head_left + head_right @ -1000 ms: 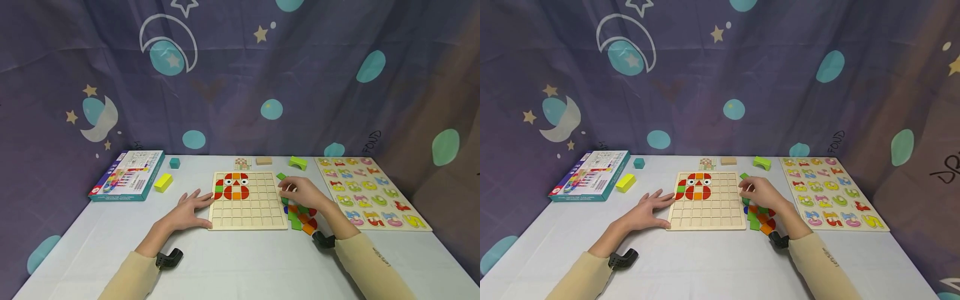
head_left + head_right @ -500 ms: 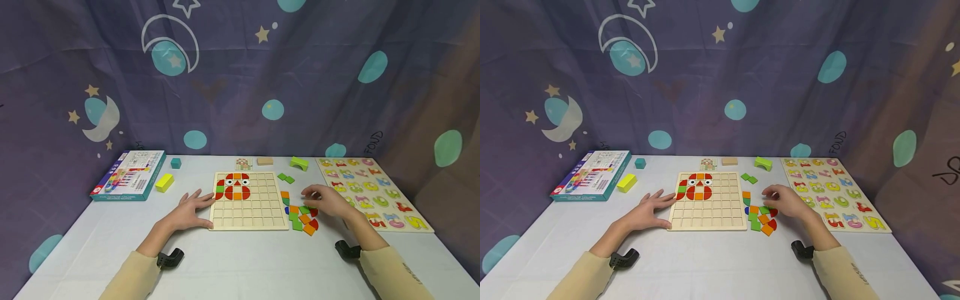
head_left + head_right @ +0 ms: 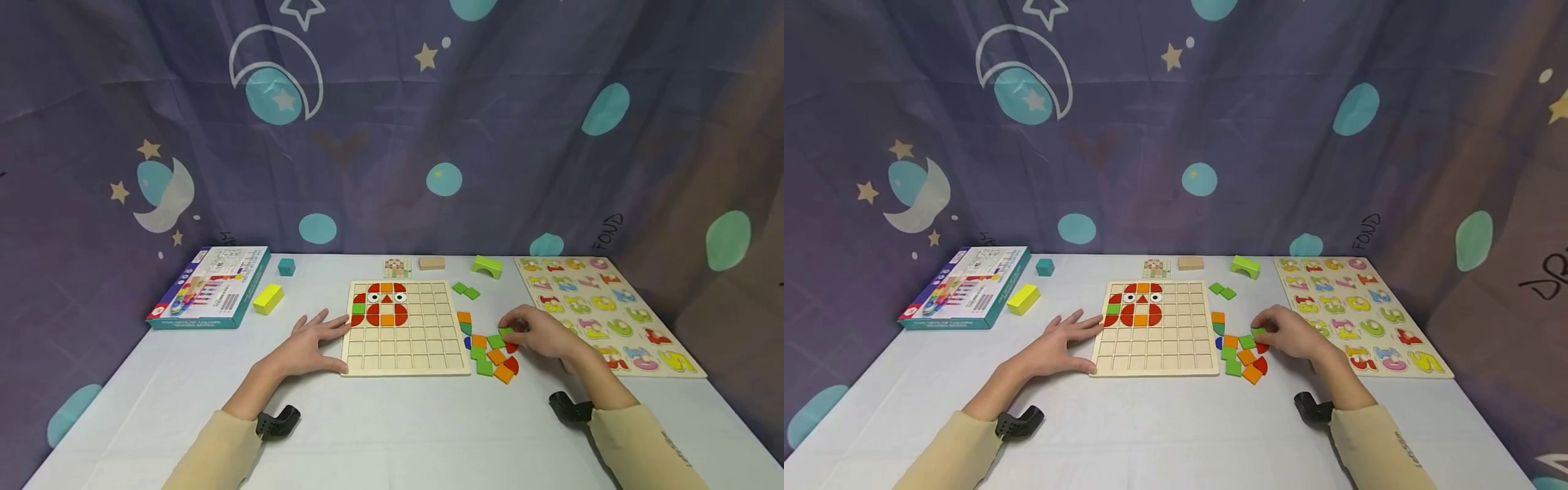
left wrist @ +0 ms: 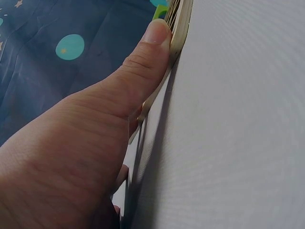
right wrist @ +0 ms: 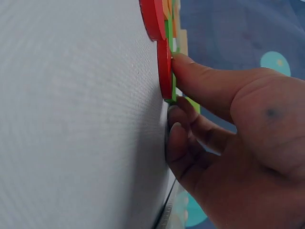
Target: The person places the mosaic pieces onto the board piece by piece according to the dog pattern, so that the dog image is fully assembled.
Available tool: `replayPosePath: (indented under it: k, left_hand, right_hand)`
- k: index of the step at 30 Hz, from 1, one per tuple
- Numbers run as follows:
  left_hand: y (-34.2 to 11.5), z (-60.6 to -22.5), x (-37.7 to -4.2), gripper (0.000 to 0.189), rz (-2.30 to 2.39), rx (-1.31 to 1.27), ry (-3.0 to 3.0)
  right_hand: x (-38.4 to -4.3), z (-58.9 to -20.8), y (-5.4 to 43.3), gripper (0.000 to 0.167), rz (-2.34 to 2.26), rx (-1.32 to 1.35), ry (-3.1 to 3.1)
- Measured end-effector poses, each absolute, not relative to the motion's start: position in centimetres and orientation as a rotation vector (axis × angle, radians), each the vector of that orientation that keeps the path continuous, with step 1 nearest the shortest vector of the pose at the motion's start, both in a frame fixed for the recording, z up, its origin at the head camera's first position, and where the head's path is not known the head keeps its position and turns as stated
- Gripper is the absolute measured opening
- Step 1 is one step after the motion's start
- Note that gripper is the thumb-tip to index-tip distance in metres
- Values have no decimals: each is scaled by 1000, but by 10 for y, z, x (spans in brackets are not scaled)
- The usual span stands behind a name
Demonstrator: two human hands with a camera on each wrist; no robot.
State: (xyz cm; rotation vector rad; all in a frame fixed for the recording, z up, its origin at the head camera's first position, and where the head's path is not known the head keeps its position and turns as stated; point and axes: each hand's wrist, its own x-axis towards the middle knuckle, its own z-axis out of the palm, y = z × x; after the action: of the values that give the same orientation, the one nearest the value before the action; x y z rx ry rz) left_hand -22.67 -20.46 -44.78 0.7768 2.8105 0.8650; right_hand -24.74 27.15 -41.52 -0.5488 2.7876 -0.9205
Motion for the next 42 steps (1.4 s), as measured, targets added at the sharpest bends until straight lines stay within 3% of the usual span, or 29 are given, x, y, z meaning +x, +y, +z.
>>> replayPosePath:
  k: [15,42]
  left_hand:
    - [-206,-447,-227,92,872,780,2811]
    - [-206,-450,-227,92,849,776,2828]
  right_hand:
    - [-248,-414,269,10,-949,-482,2776]
    - [-249,-408,270,7,-1016,-510,2786]
